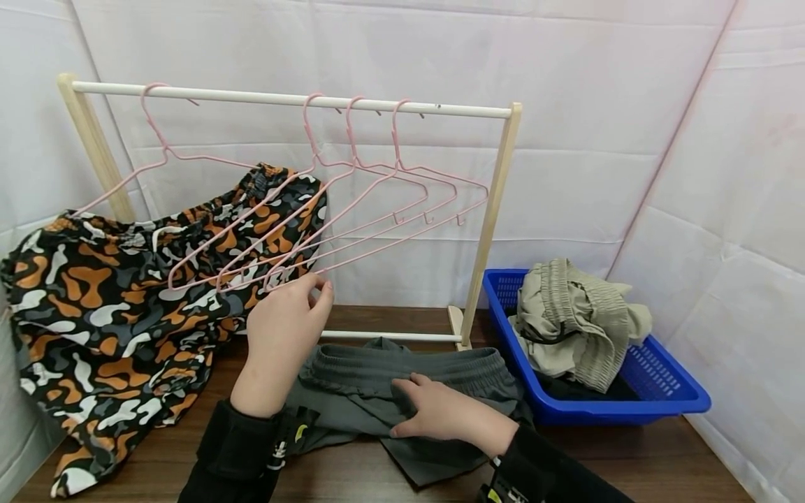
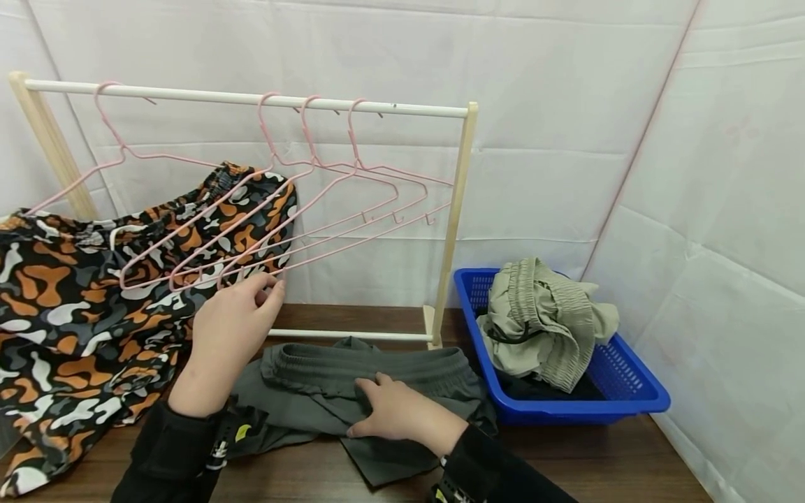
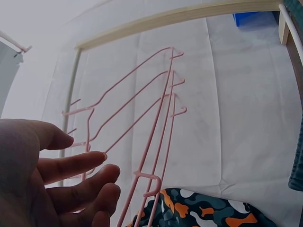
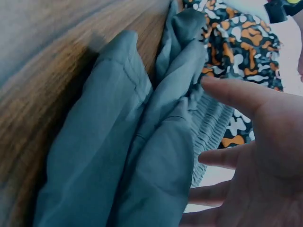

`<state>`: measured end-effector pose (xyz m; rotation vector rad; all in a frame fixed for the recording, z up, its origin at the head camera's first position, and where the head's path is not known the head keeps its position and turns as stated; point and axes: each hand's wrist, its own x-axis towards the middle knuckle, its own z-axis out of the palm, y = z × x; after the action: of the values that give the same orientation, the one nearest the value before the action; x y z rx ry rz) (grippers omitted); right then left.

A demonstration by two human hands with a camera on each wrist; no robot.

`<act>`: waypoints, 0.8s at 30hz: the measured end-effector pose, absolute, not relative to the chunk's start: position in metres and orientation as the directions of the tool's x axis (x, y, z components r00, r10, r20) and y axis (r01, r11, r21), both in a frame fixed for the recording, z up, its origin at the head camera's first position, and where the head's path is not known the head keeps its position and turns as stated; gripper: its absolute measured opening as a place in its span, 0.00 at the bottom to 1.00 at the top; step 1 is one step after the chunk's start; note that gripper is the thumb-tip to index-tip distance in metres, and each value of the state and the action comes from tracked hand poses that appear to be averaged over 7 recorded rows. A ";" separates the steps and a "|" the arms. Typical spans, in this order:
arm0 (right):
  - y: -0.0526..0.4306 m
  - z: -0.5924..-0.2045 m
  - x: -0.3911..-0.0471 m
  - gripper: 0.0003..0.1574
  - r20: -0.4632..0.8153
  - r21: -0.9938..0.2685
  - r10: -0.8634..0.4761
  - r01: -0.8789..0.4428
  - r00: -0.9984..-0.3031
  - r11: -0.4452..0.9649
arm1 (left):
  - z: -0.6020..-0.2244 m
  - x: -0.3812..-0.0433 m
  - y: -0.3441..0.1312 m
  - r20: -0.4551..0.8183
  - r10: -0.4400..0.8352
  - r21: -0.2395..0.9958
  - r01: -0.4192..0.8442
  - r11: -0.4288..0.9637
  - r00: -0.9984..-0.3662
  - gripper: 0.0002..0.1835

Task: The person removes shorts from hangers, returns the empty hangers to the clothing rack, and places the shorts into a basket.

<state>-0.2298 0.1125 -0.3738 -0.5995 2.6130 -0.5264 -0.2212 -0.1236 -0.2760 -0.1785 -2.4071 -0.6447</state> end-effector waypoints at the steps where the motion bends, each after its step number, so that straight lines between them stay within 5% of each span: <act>1: 0.110 -0.374 -0.231 0.50 -0.308 -0.422 -0.474 -0.328 -0.825 0.845 | -0.276 -0.221 -0.123 0.610 -0.031 0.405 0.278 0.871 -0.792 0.14; 24: 0.065 -0.381 -0.255 0.71 -0.369 0.054 -0.390 -0.438 -0.844 0.897 | -0.281 -0.222 -0.124 0.640 -0.003 0.391 0.322 0.862 -0.768 0.12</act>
<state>-0.2548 0.0648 -0.3806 -0.6114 2.7101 0.1929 -0.2215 -0.1237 -0.2806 -0.2303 -2.3740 -0.6473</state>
